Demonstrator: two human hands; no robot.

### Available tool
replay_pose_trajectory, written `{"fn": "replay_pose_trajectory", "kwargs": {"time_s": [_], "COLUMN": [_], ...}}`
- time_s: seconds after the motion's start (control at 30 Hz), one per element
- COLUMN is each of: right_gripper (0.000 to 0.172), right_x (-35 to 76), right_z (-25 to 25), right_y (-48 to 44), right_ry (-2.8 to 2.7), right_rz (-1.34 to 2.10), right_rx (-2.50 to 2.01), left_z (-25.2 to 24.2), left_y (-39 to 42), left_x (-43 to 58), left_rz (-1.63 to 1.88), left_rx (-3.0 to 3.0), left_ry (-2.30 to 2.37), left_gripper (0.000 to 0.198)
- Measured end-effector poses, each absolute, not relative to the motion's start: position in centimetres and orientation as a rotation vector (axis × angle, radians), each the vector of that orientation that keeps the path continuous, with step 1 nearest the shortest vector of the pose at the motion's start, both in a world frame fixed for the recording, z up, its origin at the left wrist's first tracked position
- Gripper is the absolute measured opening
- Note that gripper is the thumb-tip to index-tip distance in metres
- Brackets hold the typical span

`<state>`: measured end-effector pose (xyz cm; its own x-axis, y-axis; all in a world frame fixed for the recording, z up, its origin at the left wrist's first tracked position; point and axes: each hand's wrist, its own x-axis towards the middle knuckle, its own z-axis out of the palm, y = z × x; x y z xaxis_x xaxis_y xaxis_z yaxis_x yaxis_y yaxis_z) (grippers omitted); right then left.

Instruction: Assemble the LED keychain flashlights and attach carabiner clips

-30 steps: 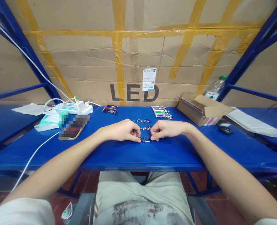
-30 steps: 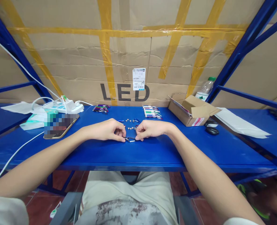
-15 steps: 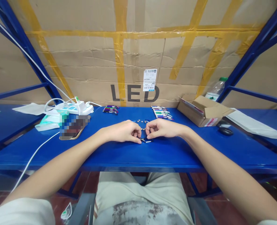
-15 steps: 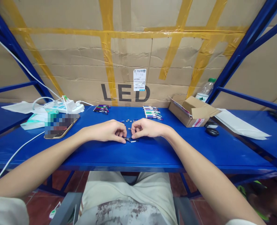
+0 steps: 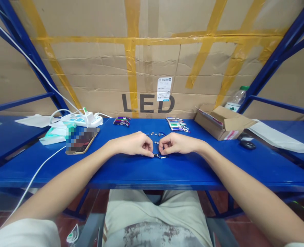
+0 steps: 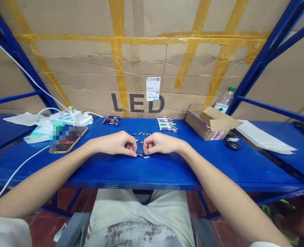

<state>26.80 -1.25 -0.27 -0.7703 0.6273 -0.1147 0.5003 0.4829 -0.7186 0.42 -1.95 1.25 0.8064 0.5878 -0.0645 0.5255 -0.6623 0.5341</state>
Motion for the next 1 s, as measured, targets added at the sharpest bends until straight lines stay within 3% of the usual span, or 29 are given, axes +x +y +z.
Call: {"fn": "replay_pose_trajectory", "kwargs": {"time_s": [0.33, 0.5, 0.57, 0.77, 1.0], "right_gripper": [0.027, 0.019, 0.017, 0.019, 0.017], "right_x": [26.8, 26.2, 26.0, 25.4, 25.2], "right_z": [-1.0, -2.0, -2.3, -3.1, -3.5], "right_y": [-0.7, -0.1, -0.1, 0.0, 0.1], "right_ry": [-2.421, -2.366, -2.438, -2.555, -2.593], "right_rz": [1.044, 0.349, 0.215, 0.115, 0.118], "right_rx": [-1.001, -0.998, -0.973, -1.0, -1.057], "left_z": [0.7, 0.4, 0.2, -0.3, -0.2], "left_y": [-0.4, 0.4, 0.5, 0.5, 0.8], "left_x": [-0.7, -1.3, -1.2, -1.0, -1.2], "left_rz": [0.393, 0.304, 0.239, 0.146, 0.338], "left_rx": [2.808, 2.895, 2.902, 2.909, 2.888], "left_ry": [0.989, 1.131, 1.144, 1.155, 1.194], "left_gripper": [0.023, 0.03, 0.031, 0.023, 0.016]}}
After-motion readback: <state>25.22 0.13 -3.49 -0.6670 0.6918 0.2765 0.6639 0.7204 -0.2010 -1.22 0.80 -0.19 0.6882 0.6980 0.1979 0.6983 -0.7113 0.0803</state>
